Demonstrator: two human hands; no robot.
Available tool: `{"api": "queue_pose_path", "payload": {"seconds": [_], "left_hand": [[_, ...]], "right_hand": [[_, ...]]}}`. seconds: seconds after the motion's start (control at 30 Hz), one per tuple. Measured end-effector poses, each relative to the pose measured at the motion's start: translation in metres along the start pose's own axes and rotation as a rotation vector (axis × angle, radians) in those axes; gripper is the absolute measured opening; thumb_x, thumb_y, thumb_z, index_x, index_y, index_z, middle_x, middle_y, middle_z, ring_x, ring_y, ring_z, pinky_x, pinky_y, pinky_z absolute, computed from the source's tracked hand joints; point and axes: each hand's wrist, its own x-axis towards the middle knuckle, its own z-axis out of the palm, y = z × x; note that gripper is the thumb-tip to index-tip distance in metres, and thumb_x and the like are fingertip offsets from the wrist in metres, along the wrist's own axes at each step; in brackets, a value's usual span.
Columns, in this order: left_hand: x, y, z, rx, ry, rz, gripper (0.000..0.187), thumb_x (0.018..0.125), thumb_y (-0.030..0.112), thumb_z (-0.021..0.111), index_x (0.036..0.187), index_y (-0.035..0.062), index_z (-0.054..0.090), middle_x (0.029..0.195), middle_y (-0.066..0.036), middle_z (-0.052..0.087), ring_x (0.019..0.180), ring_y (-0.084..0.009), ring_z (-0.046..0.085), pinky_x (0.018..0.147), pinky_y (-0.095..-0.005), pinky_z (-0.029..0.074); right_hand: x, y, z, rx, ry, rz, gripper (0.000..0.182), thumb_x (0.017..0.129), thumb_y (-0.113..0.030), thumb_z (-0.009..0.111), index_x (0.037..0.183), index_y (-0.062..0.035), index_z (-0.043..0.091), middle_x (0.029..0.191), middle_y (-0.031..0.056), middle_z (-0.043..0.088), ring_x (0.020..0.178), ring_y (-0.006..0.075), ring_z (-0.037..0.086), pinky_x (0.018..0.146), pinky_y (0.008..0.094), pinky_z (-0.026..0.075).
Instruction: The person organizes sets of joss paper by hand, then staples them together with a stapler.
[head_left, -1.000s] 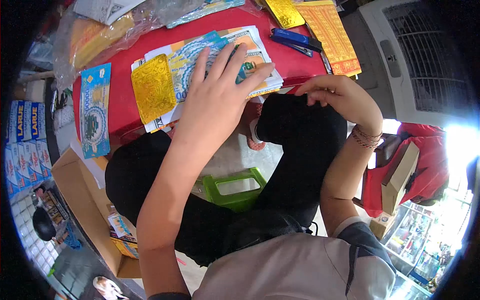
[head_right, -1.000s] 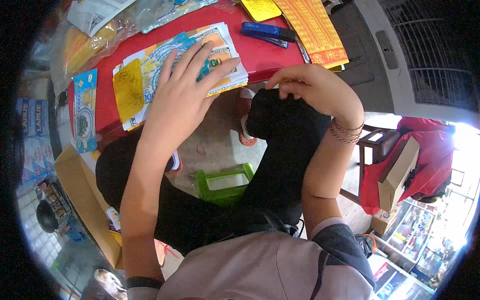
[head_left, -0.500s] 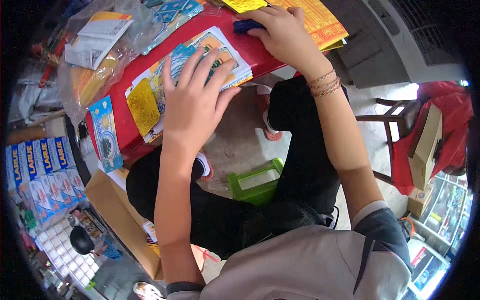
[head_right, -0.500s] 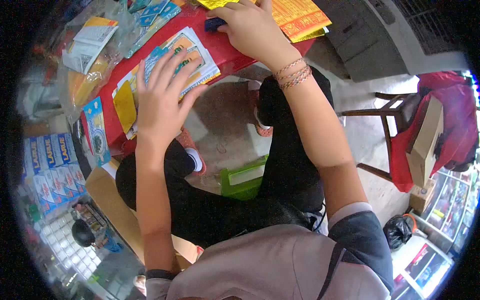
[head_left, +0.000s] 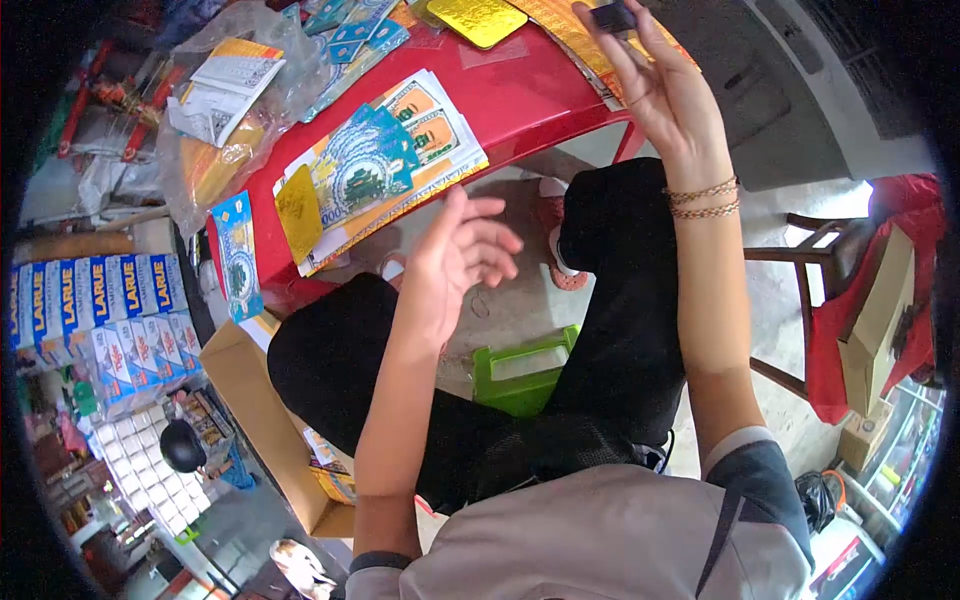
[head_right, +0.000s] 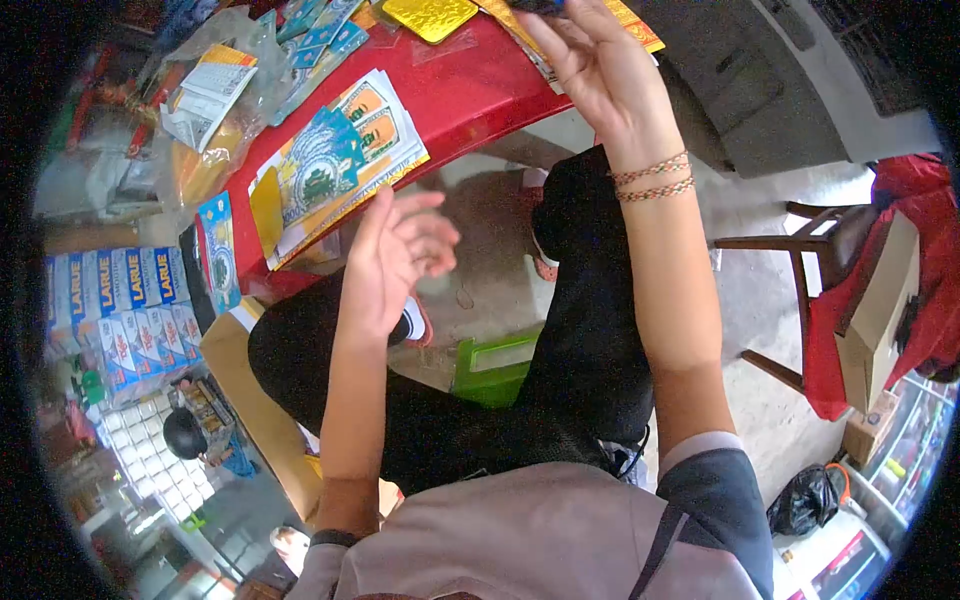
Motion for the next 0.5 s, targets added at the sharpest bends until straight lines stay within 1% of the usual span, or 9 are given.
{"api": "queue_pose_path", "payload": {"seconds": [0.1,0.13,0.2,0.23,0.27,0.33,0.37,0.43,0.5], "left_hand": [[0.020,0.004,0.019,-0.261,0.139,0.016,0.070,0.088,0.062,0.045,0.117,-0.0016,0.049,0.089,-0.017,0.066,0.070,-0.0200,0.064,0.058,-0.0260,0.047],[0.025,0.005,0.023,-0.261,0.149,0.024,0.070,0.088,0.062,0.045,0.117,-0.0016,0.049,0.089,-0.017,0.066,0.070,-0.0200,0.064,0.058,-0.0260,0.047],[0.033,0.006,0.030,-0.275,0.242,0.053,0.071,0.087,0.062,0.048,0.119,-0.0015,0.049,0.086,-0.017,0.066,0.065,-0.0199,0.064,0.051,-0.0255,0.047],[0.036,0.006,0.032,-0.293,0.314,0.041,0.063,0.089,0.055,0.050,0.115,-0.0014,0.052,0.083,-0.017,0.066,0.060,-0.0187,0.063,0.047,-0.0245,0.047],[0.037,0.004,0.031,-0.292,0.322,0.045,0.063,0.089,0.055,0.050,0.115,-0.0014,0.052,0.083,-0.017,0.066,0.060,-0.0187,0.063,0.047,-0.0245,0.047],[0.036,0.001,0.028,-0.174,0.352,0.078,0.054,0.091,0.048,0.051,0.113,-0.0010,0.056,0.080,-0.013,0.065,0.061,-0.0182,0.060,0.055,-0.0276,0.043],[0.035,0.000,0.026,-0.174,0.356,0.080,0.054,0.091,0.048,0.051,0.113,-0.0010,0.056,0.080,-0.013,0.065,0.061,-0.0182,0.060,0.055,-0.0276,0.043],[0.027,-0.002,0.025,-0.198,0.350,0.121,0.047,0.092,0.041,0.053,0.109,-0.0020,0.057,0.074,-0.010,0.062,0.058,-0.0173,0.057,0.054,-0.0275,0.041],[0.016,-0.008,0.020,-0.180,0.335,0.124,0.045,0.091,0.040,0.054,0.107,-0.0020,0.057,0.073,-0.010,0.061,0.058,-0.0174,0.057,0.055,-0.0273,0.041]], "right_hand": [[0.006,0.004,-0.018,0.269,-0.017,0.081,0.028,0.095,-0.017,0.052,0.119,-0.0028,0.052,0.100,0.0088,0.058,0.086,0.0209,0.063,0.075,0.0267,0.058],[0.006,0.003,-0.020,0.273,-0.027,0.089,0.028,0.095,-0.017,0.052,0.119,-0.0028,0.052,0.100,0.0088,0.058,0.086,0.0209,0.063,0.075,0.0267,0.058],[-0.005,0.004,-0.020,0.214,-0.044,0.118,0.030,0.090,-0.025,0.062,0.114,-0.0078,0.057,0.101,0.0114,0.066,0.101,0.0200,0.062,0.085,0.0332,0.055],[-0.010,0.007,-0.013,0.210,-0.026,0.048,0.031,0.089,-0.028,0.061,0.105,-0.0026,0.056,0.095,0.0128,0.066,0.099,0.0229,0.064,0.094,0.0331,0.053],[-0.012,0.006,-0.016,0.214,-0.030,0.054,0.031,0.089,-0.028,0.061,0.105,-0.0026,0.056,0.095,0.0128,0.066,0.099,0.0229,0.064,0.094,0.0331,0.053],[-0.016,0.006,-0.022,0.242,-0.051,0.217,0.028,0.092,-0.028,0.058,0.099,-0.0005,0.056,0.084,0.0108,0.066,0.077,0.0176,0.066,0.081,0.0296,0.057],[-0.017,0.006,-0.024,0.244,-0.054,0.221,0.028,0.092,-0.028,0.058,0.099,-0.0005,0.056,0.084,0.0108,0.066,0.077,0.0176,0.066,0.081,0.0296,0.057],[-0.026,0.005,-0.018,0.031,-0.288,0.213,0.029,0.096,-0.032,0.051,0.095,-0.0028,0.056,0.073,0.0101,0.064,0.056,0.0130,0.058,0.065,0.0255,0.055],[-0.035,0.008,-0.016,-0.028,-0.262,0.262,0.032,0.097,-0.034,0.047,0.094,-0.0038,0.056,0.068,0.0098,0.062,0.052,0.0121,0.053,0.061,0.0251,0.052]]}}
